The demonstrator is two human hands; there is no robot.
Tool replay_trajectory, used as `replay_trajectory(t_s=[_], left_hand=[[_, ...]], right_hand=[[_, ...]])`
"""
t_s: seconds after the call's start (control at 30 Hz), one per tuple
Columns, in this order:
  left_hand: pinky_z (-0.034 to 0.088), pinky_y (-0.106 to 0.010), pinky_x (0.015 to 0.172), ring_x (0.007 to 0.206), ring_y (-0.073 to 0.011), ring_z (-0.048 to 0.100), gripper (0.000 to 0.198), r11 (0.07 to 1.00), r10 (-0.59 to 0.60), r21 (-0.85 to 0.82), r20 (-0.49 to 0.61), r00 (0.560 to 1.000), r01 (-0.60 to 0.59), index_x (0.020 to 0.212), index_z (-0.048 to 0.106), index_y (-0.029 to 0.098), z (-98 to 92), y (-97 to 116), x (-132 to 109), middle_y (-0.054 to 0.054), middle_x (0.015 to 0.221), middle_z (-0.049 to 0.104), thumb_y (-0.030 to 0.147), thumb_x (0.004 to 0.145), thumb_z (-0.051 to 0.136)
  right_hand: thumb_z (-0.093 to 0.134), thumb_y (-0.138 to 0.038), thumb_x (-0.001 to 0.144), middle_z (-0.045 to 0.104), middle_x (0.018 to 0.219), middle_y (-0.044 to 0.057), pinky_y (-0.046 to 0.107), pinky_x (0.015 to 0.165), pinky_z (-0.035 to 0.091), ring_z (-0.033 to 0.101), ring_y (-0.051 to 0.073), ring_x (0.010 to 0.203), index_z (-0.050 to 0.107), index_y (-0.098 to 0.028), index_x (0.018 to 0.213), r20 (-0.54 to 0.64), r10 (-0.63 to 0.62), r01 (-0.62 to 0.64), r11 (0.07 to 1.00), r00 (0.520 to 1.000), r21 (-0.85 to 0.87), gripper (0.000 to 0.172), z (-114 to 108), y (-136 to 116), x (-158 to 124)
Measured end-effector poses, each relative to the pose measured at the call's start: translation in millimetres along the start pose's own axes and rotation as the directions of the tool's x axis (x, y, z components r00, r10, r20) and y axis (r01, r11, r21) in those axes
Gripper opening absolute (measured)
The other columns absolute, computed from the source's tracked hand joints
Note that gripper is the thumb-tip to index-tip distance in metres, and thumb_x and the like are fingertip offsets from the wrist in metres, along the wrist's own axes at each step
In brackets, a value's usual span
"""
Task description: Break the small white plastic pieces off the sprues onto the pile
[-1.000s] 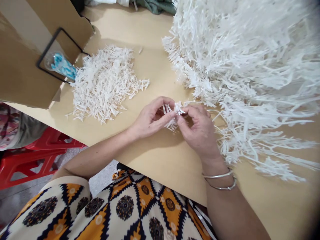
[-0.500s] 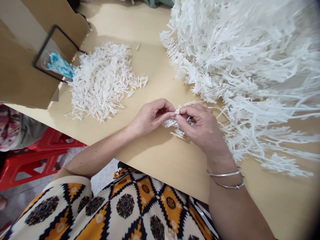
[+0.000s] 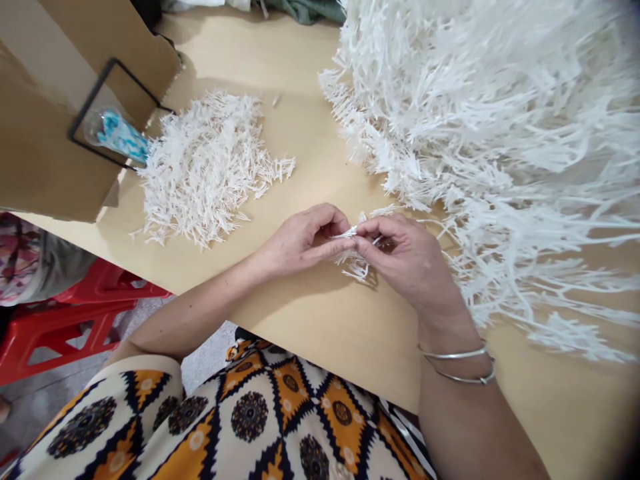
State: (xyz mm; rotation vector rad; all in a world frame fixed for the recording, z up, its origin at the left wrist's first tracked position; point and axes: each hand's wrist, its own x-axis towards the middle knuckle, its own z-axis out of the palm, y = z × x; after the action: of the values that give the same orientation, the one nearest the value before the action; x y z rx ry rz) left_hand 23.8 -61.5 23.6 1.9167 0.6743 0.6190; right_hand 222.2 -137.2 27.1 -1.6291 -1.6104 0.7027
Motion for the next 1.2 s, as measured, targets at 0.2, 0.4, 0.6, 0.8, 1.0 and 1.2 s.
replay_trajectory(t_s=[0.2, 0.4, 0.6, 0.8, 1.0, 1.2], left_hand=[[0.043, -0.021, 0.065, 0.068, -0.0080, 0.052, 0.029, 1.000, 0.018, 0.021, -0.018, 1.000, -0.017, 0.096, 0.062, 0.017, 0.4, 3, 1, -0.001, 0.084, 0.064, 0.045, 0.100, 0.063], [0.043, -0.022, 0.070, 0.076, -0.0090, 0.054, 0.025, 0.999, 0.020, 0.034, 0.056, 0.998, -0.022, 0.098, 0.062, 0.017, -6.3, 1, 2, -0.002, 0.089, 0.063, 0.041, 0.103, 0.060], [0.048, -0.024, 0.074, 0.080, -0.0102, 0.059, 0.024, 0.989, 0.086, -0.129, 0.080, 0.993, -0.075, 0.094, 0.062, 0.018, -4.7, 6, -1, -0.003, 0.091, 0.064, 0.041, 0.101, 0.064], [0.050, -0.030, 0.076, 0.080, -0.0126, 0.057, 0.022, 0.988, 0.090, 0.153, -0.521, 0.849, -0.011, 0.105, 0.061, 0.022, -16.0, -14, 4, -0.003, 0.093, 0.062, 0.044, 0.102, 0.062], [0.035, -0.048, 0.119, 0.139, -0.0285, 0.048, 0.042, 0.797, 0.334, 0.603, -0.484, 0.809, 0.031, 0.133, 0.058, 0.026, -20.1, -18, 4, -0.012, 0.144, 0.051, 0.048, 0.098, 0.066], [0.030, -0.042, 0.107, 0.118, -0.0198, 0.061, 0.023, 0.798, 0.151, 0.602, -0.145, 0.978, -0.034, 0.109, 0.072, 0.028, 2.9, -5, 4, -0.003, 0.124, 0.070, 0.047, 0.104, 0.060]], right_hand=[[0.072, -0.024, 0.085, 0.069, 0.077, -0.001, 0.044, 0.093, 0.035, 0.062, 0.022, 0.084, 0.073, -0.025, 0.084, -0.006, -0.038, 0.037, 0.990, 0.999, -0.134, 0.002, 5, -2, -2], [0.063, -0.020, 0.085, 0.065, 0.073, 0.001, 0.042, 0.091, 0.034, 0.061, 0.023, 0.086, 0.068, -0.023, 0.085, -0.070, 0.014, -0.029, 0.978, 0.997, -0.208, 0.005, 13, -11, 0], [0.059, -0.022, 0.089, 0.068, 0.076, 0.004, 0.044, 0.090, 0.032, 0.060, 0.026, 0.090, 0.065, -0.023, 0.085, -0.152, 0.064, -0.110, 0.943, 0.986, -0.315, 0.007, 23, -5, 6], [0.069, -0.024, 0.084, 0.069, 0.074, 0.002, 0.046, 0.094, 0.039, 0.062, 0.023, 0.083, 0.071, -0.022, 0.083, -0.238, 0.126, -0.162, 0.977, 0.963, -0.136, 0.003, 19, 5, 10], [0.074, -0.026, 0.081, 0.071, 0.074, 0.002, 0.043, 0.085, 0.045, 0.062, 0.020, 0.074, 0.074, -0.023, 0.079, -0.247, 0.160, -0.160, 0.987, 0.956, 0.019, 0.004, 17, 0, 7], [0.074, -0.028, 0.081, 0.071, 0.073, 0.001, 0.047, 0.092, 0.044, 0.062, 0.021, 0.075, 0.076, -0.024, 0.081, -0.226, 0.092, -0.098, 0.995, 0.970, -0.015, 0.004, 19, -3, 6]])
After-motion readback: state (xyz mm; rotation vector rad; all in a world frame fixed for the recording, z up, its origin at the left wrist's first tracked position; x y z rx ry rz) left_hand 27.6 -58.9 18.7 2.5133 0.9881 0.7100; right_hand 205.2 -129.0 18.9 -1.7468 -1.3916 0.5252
